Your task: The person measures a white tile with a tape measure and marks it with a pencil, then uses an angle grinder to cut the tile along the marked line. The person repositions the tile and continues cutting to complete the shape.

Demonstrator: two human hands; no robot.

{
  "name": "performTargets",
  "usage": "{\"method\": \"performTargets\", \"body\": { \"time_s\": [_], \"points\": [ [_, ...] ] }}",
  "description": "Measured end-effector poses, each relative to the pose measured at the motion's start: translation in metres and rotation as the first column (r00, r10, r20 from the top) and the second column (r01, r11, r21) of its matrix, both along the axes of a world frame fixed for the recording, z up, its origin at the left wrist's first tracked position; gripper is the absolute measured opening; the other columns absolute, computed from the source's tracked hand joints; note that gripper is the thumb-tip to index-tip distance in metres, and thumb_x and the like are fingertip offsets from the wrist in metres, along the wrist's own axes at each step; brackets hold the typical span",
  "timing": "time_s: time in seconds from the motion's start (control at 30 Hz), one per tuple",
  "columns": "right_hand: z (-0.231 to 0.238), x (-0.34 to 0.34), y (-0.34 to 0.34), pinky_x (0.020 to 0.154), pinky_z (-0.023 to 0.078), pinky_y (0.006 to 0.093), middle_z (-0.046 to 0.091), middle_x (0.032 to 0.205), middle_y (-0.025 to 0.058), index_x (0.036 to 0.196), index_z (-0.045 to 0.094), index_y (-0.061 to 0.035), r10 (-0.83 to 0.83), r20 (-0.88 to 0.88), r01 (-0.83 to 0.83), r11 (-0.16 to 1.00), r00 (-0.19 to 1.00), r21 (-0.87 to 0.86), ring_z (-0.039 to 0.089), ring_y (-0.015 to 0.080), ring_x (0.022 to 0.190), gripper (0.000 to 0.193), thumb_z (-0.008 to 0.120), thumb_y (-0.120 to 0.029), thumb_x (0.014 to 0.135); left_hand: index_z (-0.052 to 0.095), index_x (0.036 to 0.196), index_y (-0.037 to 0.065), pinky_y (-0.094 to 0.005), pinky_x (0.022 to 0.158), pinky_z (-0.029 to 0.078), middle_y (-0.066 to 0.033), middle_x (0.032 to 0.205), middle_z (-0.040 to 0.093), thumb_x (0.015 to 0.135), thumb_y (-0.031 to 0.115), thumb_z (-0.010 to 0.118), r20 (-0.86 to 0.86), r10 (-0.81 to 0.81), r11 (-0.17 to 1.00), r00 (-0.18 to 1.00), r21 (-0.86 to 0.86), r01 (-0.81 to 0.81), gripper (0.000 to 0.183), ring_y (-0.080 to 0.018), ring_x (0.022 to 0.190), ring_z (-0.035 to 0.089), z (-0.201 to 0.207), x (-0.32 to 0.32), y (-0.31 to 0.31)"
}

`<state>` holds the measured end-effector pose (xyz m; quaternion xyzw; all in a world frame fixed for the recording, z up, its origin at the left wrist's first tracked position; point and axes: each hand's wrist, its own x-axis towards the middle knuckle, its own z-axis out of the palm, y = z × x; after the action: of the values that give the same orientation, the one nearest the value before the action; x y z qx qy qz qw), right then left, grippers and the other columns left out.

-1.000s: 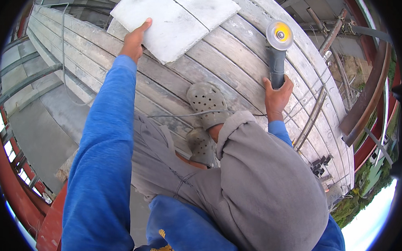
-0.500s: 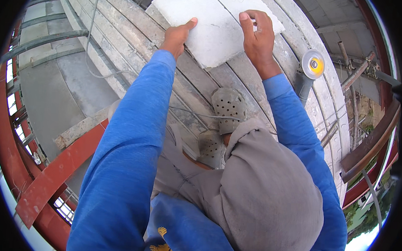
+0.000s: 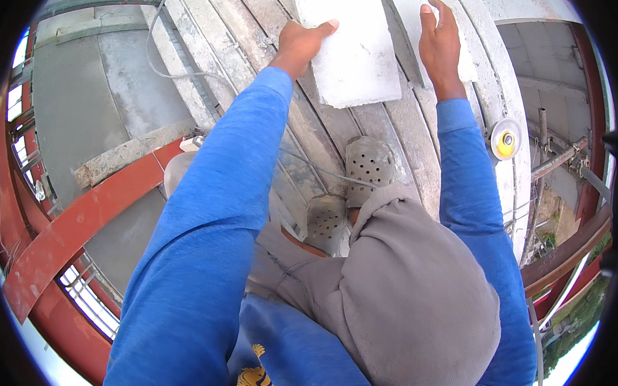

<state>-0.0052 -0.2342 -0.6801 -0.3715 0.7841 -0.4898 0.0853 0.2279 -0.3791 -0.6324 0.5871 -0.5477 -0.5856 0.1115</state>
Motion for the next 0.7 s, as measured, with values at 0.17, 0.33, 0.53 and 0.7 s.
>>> {"method": "performTargets", "body": {
  "time_s": [0.17,0.33,0.53,0.7],
  "points": [
    [0.051,0.081,0.061,0.106,0.053,0.0474,0.074,0.128,0.0238,0.127,0.072,-0.0005,0.012,0.228,-0.031,0.996,0.974,0.08,0.068,0.0423,0.123,0.043,0.07,-0.037,0.105,0.05,0.146,-0.02,-0.044,0.119,0.045,-0.0297,0.146,0.063,0.097,0.044,0.084,0.087,0.045,0.991,0.995,0.122,-0.056,0.088,-0.0371,0.135,0.063,-0.027,0.083,-0.02],
    [0.027,0.099,0.098,0.098,0.055,0.0412,0.077,0.118,0.0219,0.12,0.075,-0.0015,-0.01,0.267,-0.044,0.98,0.964,0.196,0.074,0.0348,0.11,0.038,0.073,-0.036,0.104,0.045,0.148,-0.024,-0.0413,0.122,0.041,-0.0291,0.154,0.057,0.103,0.048,0.076,0.034,0.175,0.961,0.984,0.211,-0.179,0.09,-0.0354,0.141,0.057,-0.055,0.099,-0.025],
    [0.024,0.063,0.099,0.109,0.05,0.0505,0.068,0.138,0.0231,0.133,0.068,-0.0014,-0.06,-0.063,0.076,0.952,0.996,0.297,0.057,0.0422,0.137,0.054,0.082,-0.036,0.095,0.042,0.153,-0.02,-0.044,0.123,0.038,-0.0281,0.159,0.053,0.106,0.048,0.072,0.024,0.201,0.951,0.979,0.233,-0.201,0.089,-0.0359,0.145,0.053,-0.066,0.103,-0.035],
    [0.0,0.026,0.05,0.12,0.037,0.0662,0.047,0.159,0.0322,0.157,0.052,-0.0103,0.054,-0.409,0.14,0.893,0.911,0.428,0.042,0.0542,0.15,0.093,0.087,-0.058,0.085,0.045,0.152,-0.019,-0.0454,0.119,0.043,-0.0269,0.156,0.056,0.107,0.047,0.071,0.102,0.208,0.945,0.973,0.238,-0.226,0.084,-0.0356,0.14,0.057,-0.067,0.104,-0.039]
  ]
}}
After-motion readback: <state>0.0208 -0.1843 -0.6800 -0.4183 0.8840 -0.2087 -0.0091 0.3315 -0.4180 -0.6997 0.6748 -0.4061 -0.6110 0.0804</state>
